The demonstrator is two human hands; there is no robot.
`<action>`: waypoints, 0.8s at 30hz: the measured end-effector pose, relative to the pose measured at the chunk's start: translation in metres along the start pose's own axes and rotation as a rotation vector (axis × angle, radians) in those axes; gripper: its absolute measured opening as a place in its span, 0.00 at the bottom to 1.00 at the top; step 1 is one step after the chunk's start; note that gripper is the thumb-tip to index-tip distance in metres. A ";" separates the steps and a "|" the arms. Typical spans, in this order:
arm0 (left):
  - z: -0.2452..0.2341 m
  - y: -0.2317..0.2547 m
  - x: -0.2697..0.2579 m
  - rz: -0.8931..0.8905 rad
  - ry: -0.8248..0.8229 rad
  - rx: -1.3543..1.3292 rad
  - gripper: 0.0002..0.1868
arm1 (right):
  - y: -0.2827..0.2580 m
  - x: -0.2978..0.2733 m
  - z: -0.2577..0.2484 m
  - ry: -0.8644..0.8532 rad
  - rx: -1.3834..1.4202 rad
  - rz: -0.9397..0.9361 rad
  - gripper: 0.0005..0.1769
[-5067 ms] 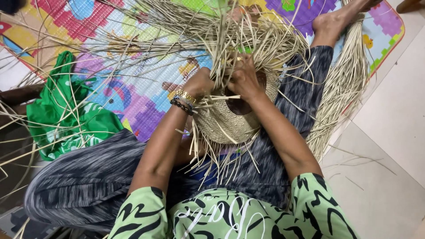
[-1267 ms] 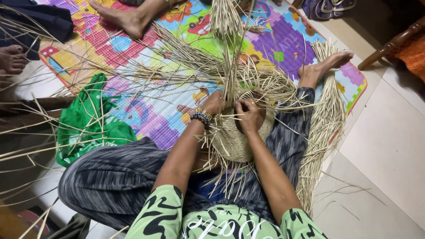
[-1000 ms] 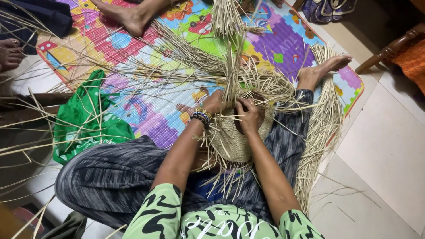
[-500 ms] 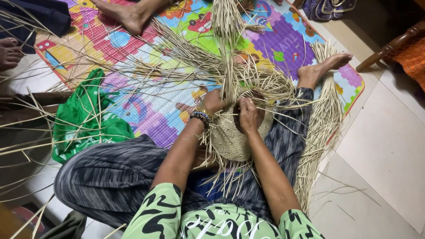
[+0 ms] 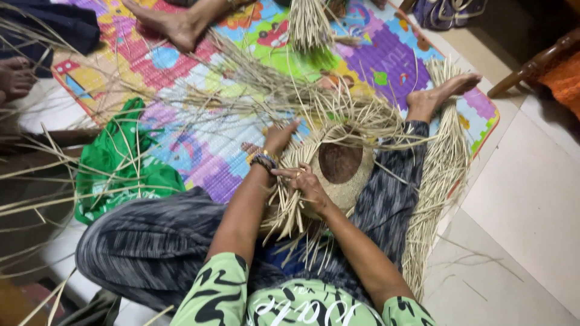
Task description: A person is weaving a hat from dried straw or grass fibers while sitting on a mat on the floor.
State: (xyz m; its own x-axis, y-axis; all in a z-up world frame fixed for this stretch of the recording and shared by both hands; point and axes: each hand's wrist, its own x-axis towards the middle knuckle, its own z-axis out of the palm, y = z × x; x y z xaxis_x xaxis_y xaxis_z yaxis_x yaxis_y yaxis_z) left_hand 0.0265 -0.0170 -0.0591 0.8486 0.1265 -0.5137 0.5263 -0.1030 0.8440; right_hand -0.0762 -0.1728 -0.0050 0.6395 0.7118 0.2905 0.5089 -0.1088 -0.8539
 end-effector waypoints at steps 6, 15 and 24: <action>-0.031 -0.018 0.001 -0.048 0.219 -0.669 0.59 | 0.037 -0.038 0.002 -0.123 -0.072 0.044 0.38; -0.005 -0.022 -0.097 0.084 0.152 -0.005 0.56 | 0.026 -0.042 0.009 -0.085 -0.099 0.030 0.36; 0.008 -0.040 -0.083 -0.144 0.308 -0.297 0.48 | 0.025 -0.071 -0.015 -0.072 0.253 0.243 0.35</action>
State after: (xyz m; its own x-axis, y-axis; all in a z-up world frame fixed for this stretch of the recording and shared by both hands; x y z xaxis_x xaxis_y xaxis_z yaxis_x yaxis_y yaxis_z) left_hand -0.0644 -0.0313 -0.0511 0.6885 0.4113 -0.5974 0.5614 0.2192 0.7980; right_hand -0.1000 -0.2369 -0.0404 0.6774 0.7344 0.0423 0.1821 -0.1118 -0.9769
